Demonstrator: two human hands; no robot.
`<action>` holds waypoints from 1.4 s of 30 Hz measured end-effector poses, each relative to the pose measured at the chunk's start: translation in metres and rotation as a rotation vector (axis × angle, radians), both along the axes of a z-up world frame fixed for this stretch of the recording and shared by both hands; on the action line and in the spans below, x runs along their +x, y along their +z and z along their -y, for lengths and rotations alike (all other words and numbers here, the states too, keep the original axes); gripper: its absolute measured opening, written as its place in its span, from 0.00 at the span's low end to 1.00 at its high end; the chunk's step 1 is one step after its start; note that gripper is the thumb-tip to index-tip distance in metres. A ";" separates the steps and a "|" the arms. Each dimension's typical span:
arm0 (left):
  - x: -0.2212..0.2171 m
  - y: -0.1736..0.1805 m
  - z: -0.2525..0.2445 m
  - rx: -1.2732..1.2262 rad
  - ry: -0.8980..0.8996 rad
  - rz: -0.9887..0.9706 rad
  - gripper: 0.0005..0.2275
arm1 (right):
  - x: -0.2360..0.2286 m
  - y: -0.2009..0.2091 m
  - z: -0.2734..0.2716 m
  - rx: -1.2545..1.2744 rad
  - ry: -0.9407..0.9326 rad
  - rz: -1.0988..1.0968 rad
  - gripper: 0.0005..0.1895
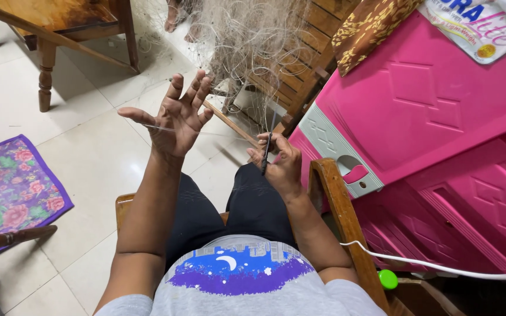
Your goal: Repairing a fine-mesh fishing net by cutting away tangles with scissors.
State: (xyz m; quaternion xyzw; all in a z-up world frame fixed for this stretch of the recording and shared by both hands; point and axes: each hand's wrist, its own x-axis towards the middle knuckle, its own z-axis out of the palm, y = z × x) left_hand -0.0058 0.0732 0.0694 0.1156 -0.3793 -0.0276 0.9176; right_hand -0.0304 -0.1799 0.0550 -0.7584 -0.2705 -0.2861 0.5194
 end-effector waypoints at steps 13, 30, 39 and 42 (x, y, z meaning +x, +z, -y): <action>-0.003 -0.010 0.007 -0.173 -0.201 0.003 0.45 | -0.004 -0.003 -0.003 -0.027 0.016 -0.077 0.17; -0.018 0.005 0.013 -0.320 -0.135 -0.037 0.51 | -0.008 0.001 -0.001 0.007 0.065 -0.195 0.18; -0.008 -0.008 0.006 -0.375 -0.083 -0.117 0.47 | -0.009 -0.001 -0.001 0.005 0.078 -0.204 0.20; -0.018 0.003 0.008 -0.283 -0.012 -0.135 0.44 | -0.009 -0.002 0.001 0.010 0.097 -0.199 0.20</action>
